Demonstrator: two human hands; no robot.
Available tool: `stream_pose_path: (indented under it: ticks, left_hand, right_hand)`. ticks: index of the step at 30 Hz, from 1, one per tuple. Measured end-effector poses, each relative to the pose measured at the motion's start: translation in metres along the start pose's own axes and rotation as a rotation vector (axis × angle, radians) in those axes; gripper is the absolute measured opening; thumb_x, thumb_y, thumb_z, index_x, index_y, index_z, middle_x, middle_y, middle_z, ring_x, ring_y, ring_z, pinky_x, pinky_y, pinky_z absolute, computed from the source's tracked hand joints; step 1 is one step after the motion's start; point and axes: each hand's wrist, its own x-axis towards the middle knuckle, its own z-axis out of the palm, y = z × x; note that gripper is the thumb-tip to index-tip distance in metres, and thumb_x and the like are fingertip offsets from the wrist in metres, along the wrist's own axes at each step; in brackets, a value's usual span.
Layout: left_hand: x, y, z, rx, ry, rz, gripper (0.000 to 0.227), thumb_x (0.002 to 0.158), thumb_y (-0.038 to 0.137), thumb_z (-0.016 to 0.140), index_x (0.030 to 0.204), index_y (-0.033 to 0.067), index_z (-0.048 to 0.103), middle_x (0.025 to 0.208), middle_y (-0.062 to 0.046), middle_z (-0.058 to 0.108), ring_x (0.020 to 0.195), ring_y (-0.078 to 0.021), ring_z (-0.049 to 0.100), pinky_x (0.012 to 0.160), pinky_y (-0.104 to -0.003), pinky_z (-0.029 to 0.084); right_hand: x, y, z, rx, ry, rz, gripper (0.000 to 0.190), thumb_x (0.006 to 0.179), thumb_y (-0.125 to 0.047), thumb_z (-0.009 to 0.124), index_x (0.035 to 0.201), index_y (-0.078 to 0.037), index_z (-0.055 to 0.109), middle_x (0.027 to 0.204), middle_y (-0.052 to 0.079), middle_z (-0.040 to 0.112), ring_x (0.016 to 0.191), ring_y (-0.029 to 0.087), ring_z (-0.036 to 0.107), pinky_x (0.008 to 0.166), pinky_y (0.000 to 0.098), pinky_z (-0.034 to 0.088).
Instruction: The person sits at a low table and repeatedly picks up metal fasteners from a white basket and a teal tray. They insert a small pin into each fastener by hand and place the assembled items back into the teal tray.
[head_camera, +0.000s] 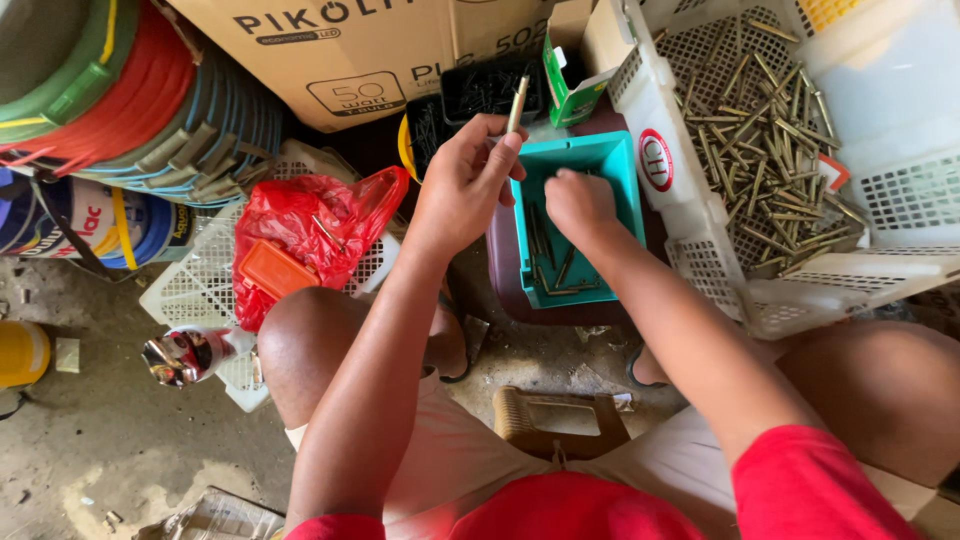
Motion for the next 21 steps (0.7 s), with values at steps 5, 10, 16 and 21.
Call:
stream_pose_path:
  ticks: [5, 10, 16, 21]
  left_hand:
    - [0.0, -0.003, 0.001, 0.017, -0.007, -0.027, 0.021, 0.097, 0.025, 0.049, 0.107, 0.011, 0.061, 0.072, -0.006, 0.064, 0.057, -0.0134, 0.062, 0.057, -0.024, 0.049]
    - [-0.001, -0.004, 0.0, 0.042, -0.009, -0.026, 0.02, 0.097, 0.025, 0.049, 0.107, 0.0126, 0.061, 0.072, -0.006, 0.065, 0.057, -0.0141, 0.063, 0.058, -0.025, 0.05]
    - [-0.002, -0.001, 0.001, 0.094, -0.025, -0.042, 0.019, 0.096, 0.026, 0.049, 0.107, 0.0169, 0.062, 0.072, -0.005, 0.065, 0.058, -0.0145, 0.064, 0.059, -0.027, 0.052]
    - [-0.003, -0.001, 0.0, 0.143, -0.036, -0.055, 0.02, 0.096, 0.025, 0.047, 0.106, 0.0163, 0.062, 0.073, -0.005, 0.065, 0.059, -0.0154, 0.063, 0.06, -0.029, 0.052]
  right_hand:
    - [0.006, -0.011, 0.001, -0.046, -0.243, 0.104, 0.03, 0.085, -0.019, 0.045, 0.066, -0.012, 0.068, 0.065, 0.008, 0.066, 0.062, 0.028, 0.068, 0.054, 0.0408, 0.052]
    - [0.005, -0.009, 0.013, -0.051, -0.251, 0.132, 0.029, 0.087, -0.018, 0.047, 0.065, -0.01, 0.066, 0.065, 0.01, 0.066, 0.062, 0.029, 0.068, 0.053, 0.0418, 0.052]
    - [0.008, -0.017, -0.001, 0.073, -0.24, 0.229, 0.03, 0.088, -0.013, 0.044, 0.068, -0.003, 0.065, 0.067, 0.016, 0.068, 0.068, 0.035, 0.07, 0.061, 0.0491, 0.052]
    - [0.014, -0.022, -0.041, 0.042, -0.187, 0.191, 0.021, 0.084, -0.017, 0.045, 0.075, -0.01, 0.062, 0.069, 0.009, 0.066, 0.066, 0.032, 0.069, 0.058, 0.0464, 0.054]
